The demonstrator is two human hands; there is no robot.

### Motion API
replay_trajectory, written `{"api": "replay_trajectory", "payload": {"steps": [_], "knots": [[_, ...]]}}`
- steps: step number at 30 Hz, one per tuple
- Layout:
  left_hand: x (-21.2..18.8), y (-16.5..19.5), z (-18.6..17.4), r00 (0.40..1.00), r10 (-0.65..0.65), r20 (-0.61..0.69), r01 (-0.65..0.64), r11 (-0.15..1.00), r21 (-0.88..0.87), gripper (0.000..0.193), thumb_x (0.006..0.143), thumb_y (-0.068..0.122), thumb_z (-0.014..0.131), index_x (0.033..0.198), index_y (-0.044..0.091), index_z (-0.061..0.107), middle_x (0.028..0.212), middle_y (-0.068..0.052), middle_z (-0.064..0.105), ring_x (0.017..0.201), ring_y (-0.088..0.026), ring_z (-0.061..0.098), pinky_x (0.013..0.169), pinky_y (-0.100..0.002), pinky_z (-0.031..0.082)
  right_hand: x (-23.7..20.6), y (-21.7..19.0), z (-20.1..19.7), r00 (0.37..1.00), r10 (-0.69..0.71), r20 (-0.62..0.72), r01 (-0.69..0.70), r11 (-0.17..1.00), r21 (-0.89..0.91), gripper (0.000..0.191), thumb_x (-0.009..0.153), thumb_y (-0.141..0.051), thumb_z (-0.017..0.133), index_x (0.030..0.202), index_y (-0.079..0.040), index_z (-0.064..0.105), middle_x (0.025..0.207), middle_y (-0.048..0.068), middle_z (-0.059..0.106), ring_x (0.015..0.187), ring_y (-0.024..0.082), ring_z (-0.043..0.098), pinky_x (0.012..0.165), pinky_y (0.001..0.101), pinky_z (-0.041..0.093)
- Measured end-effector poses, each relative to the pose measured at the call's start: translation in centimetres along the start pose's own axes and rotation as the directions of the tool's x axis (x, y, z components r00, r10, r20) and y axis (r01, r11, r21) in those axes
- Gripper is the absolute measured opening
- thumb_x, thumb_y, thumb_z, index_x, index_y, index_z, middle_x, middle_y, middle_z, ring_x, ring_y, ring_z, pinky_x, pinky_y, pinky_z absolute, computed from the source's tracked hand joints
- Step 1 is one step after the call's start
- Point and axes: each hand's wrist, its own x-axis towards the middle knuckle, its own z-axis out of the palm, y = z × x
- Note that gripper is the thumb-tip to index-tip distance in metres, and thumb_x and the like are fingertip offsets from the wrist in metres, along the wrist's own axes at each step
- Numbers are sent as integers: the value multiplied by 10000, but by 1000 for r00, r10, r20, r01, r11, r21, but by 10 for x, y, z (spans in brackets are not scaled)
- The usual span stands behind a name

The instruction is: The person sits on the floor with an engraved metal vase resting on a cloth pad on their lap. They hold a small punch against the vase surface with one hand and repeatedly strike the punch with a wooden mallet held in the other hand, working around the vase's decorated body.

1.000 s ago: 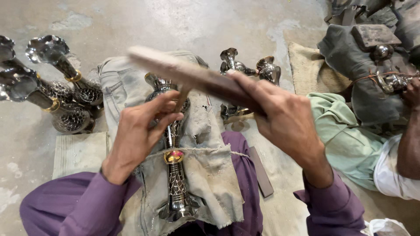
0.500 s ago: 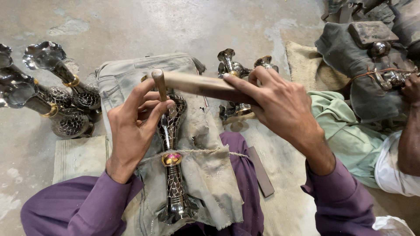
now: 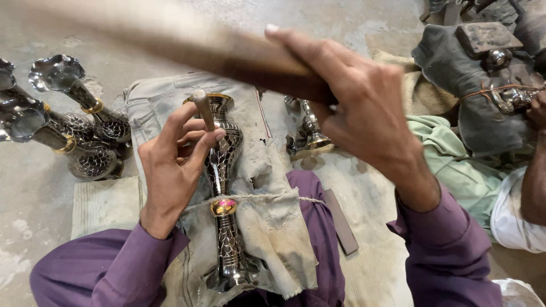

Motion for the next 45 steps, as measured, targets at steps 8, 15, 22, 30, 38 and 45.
{"api": "replay_trajectory", "payload": {"steps": [8, 15, 22, 30, 38, 45], "knots": [[5, 3, -1, 999, 19, 46, -21, 999, 39, 416, 972, 102, 775, 1346, 101, 595, 1037, -90, 792, 933, -151, 791, 714, -253, 640, -1, -3, 4, 990, 128, 51, -135, 979, 150, 601, 958, -28, 706, 1509, -148, 496, 1139, 115, 720, 951, 232, 711, 800, 387, 557], [5, 7, -4, 998, 24, 64, -24, 1000, 4, 401, 975, 78, 766, 1341, 91, 603, 1039, -96, 783, 941, -155, 789, 733, -255, 629, -11, -2, -8, 990, 136, -42, -126, 976, 179, 597, 865, 30, 685, 1429, -74, 520, 1175, 175, 722, 1011, 289, 725, 851, 403, 568], [10, 11, -7, 985, 79, 151, -88, 995, 49, 402, 989, 67, 721, 1375, 93, 611, 1052, -108, 786, 978, -188, 789, 784, -302, 657, -26, 9, 2, 981, 164, 103, -166, 986, 17, 505, 995, -61, 708, 1459, -195, 561, 987, 84, 764, 757, 205, 692, 632, 396, 515], [30, 11, -15, 930, 129, 343, -182, 975, 126, 425, 953, 137, 723, 1367, 135, 628, 985, -84, 796, 836, -177, 795, 691, -363, 629, -63, 18, 36, 896, 440, 59, -442, 870, 218, 490, 959, -48, 652, 1430, -129, 543, 1060, 121, 720, 713, 177, 712, 603, 292, 623], [45, 8, -14, 837, 155, 525, -251, 961, 116, 478, 896, 197, 713, 1368, 197, 638, 967, -53, 813, 772, -171, 795, 689, -352, 646, -112, 4, 61, 848, 529, 1, -409, 654, 637, 519, 911, 37, 642, 1395, -122, 543, 1066, 124, 682, 942, 193, 680, 810, 346, 576], [59, 16, -17, 811, 149, 566, -224, 973, 64, 483, 893, 190, 688, 1373, 190, 634, 983, -39, 809, 819, -172, 793, 727, -356, 652, -133, 3, 67, 816, 569, 99, -547, 707, 449, 543, 843, 35, 669, 1369, -23, 548, 913, 57, 728, 826, 149, 727, 772, 317, 577]]}}
